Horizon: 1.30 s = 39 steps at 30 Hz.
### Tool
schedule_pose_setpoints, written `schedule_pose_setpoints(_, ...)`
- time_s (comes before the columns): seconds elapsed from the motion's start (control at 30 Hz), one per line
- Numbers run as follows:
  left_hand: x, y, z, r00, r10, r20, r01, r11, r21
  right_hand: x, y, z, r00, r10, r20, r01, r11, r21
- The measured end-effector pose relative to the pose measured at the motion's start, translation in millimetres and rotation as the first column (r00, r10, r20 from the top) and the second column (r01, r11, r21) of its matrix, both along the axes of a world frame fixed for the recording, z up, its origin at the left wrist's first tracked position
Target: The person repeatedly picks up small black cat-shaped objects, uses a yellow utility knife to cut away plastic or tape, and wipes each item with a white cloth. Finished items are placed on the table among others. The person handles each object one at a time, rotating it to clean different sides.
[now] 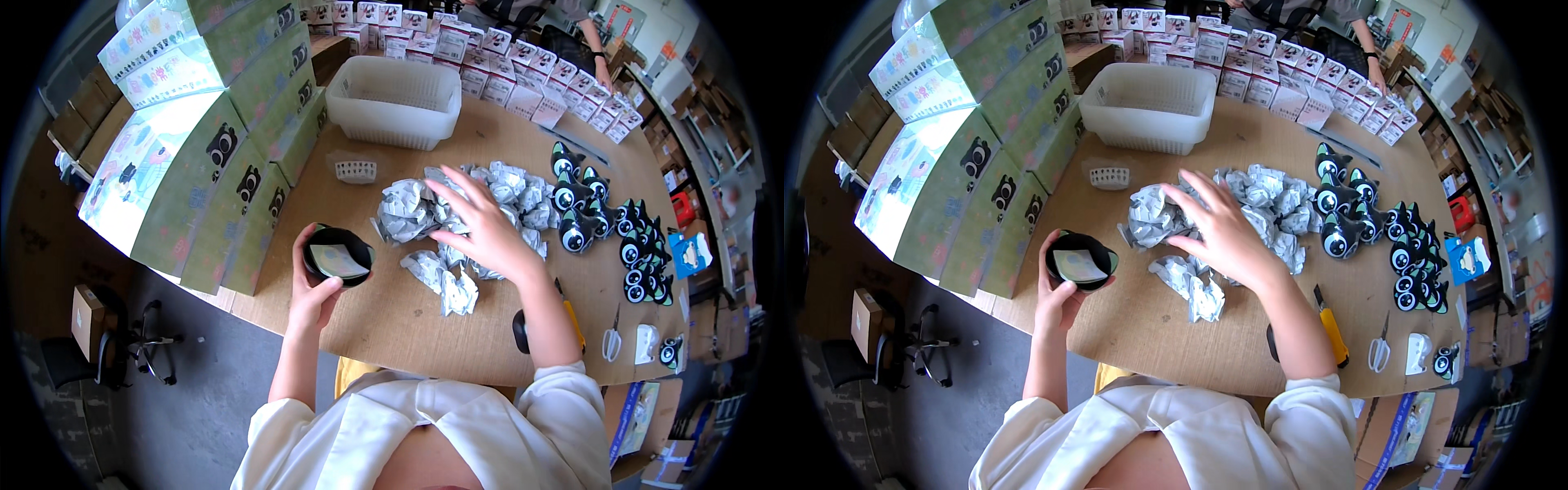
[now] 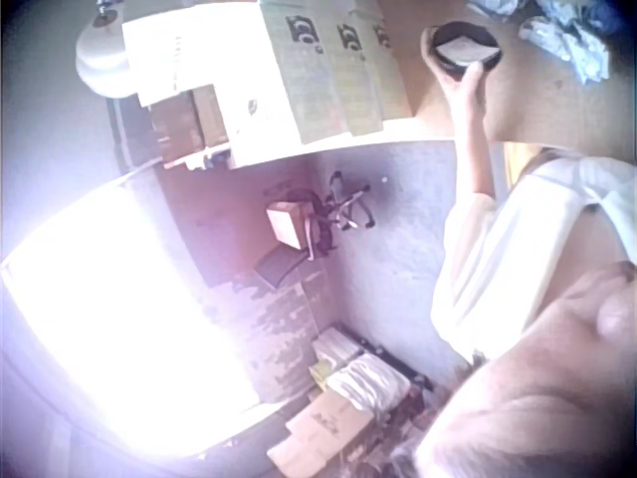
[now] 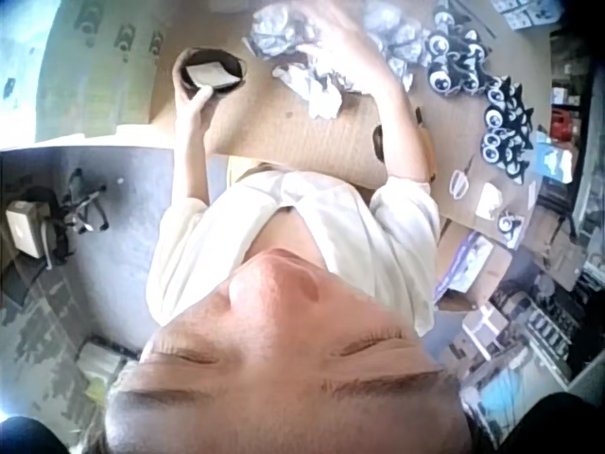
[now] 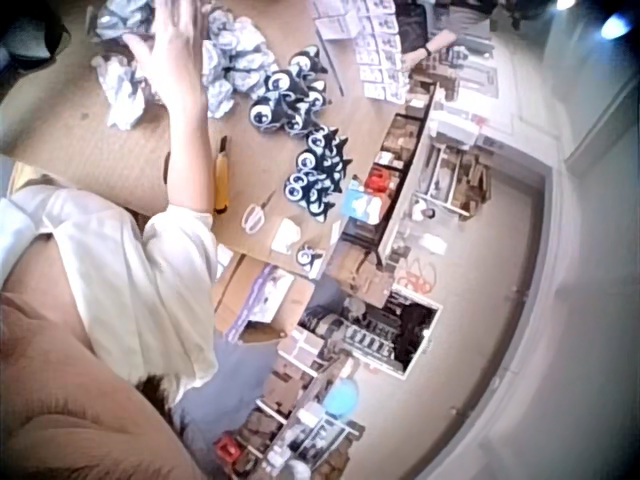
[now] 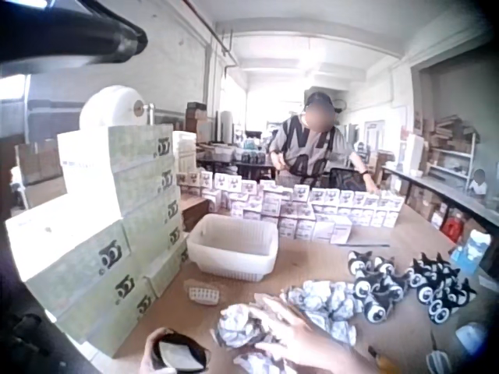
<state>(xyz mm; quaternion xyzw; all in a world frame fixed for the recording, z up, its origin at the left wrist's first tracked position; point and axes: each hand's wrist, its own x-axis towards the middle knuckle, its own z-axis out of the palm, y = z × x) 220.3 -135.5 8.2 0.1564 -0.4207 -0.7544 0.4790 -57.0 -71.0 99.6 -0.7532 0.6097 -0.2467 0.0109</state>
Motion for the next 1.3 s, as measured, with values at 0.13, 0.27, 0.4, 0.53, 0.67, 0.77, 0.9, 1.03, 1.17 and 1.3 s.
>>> schedule_pose_setpoints(0.13, -17.5, 10.7, 14.4, 0.989, -0.115, -0.088, 0.129, 0.977, 0.169, -13.6, 81.6, 8.6, 0.982, -0.1, 0.163, 0.052, 0.959, 0.277)
schedule_pose_setpoints(0.27, -41.6, 21.7, 24.1, 0.961, -0.238, -0.143, 0.258, 0.956, 0.142, -21.7, 160.0, -15.1, 0.944, -0.297, -0.141, 0.329, 0.832, 0.446)
schedule_pose_setpoints(0.4, -65.9, 37.5, 25.0, 0.923, -0.324, -0.209, 0.36, 0.918, 0.166, -14.8, 204.0, -43.6, 0.835, -0.459, -0.304, 0.55, 0.703, 0.451)
schedule_pose_setpoints(0.53, -95.1, 58.9, 19.6, 0.933, -0.317, -0.172, 0.338, 0.934, 0.115, -6.1, 225.8, -72.0, 0.739, -0.663, -0.118, 0.645, 0.646, 0.408)
schedule_pose_setpoints(0.67, -121.2, 84.3, 27.0, 0.933, -0.345, -0.104, 0.355, 0.929, 0.106, -10.6, 234.5, -80.2, 0.746, -0.63, 0.214, 0.591, 0.775, 0.224)
schedule_pose_setpoints(0.77, -138.2, 105.7, 35.5, 0.924, -0.381, 0.019, 0.379, 0.922, 0.075, -12.8, 233.0, -62.2, 0.58, -0.346, 0.737, 0.497, 0.867, 0.016)
schedule_pose_setpoints(0.9, -159.7, 124.4, 34.8, 0.894, -0.422, 0.15, 0.434, 0.899, -0.057, 1.6, 217.1, -24.3, 0.53, -0.027, 0.848, 0.304, 0.939, -0.16)
schedule_pose_setpoints(1.03, -164.6, 134.0, 41.6, 0.841, -0.54, 0.041, 0.537, 0.841, 0.064, -0.6, 208.5, -18.8, 0.836, -0.126, 0.534, 0.286, 0.931, -0.228)
schedule_pose_setpoints(1.17, -163.8, 135.8, 43.8, 0.817, -0.572, 0.073, 0.565, 0.819, 0.101, -8.8, 208.1, -18.8, 0.849, -0.137, 0.511, 0.282, 0.934, -0.218)
schedule_pose_setpoints(1.3, -157.6, 136.9, 49.5, 0.77, -0.637, 0.011, 0.633, 0.767, 0.107, -11.6, 207.2, -21.2, 0.783, -0.084, 0.617, 0.226, 0.962, -0.155)
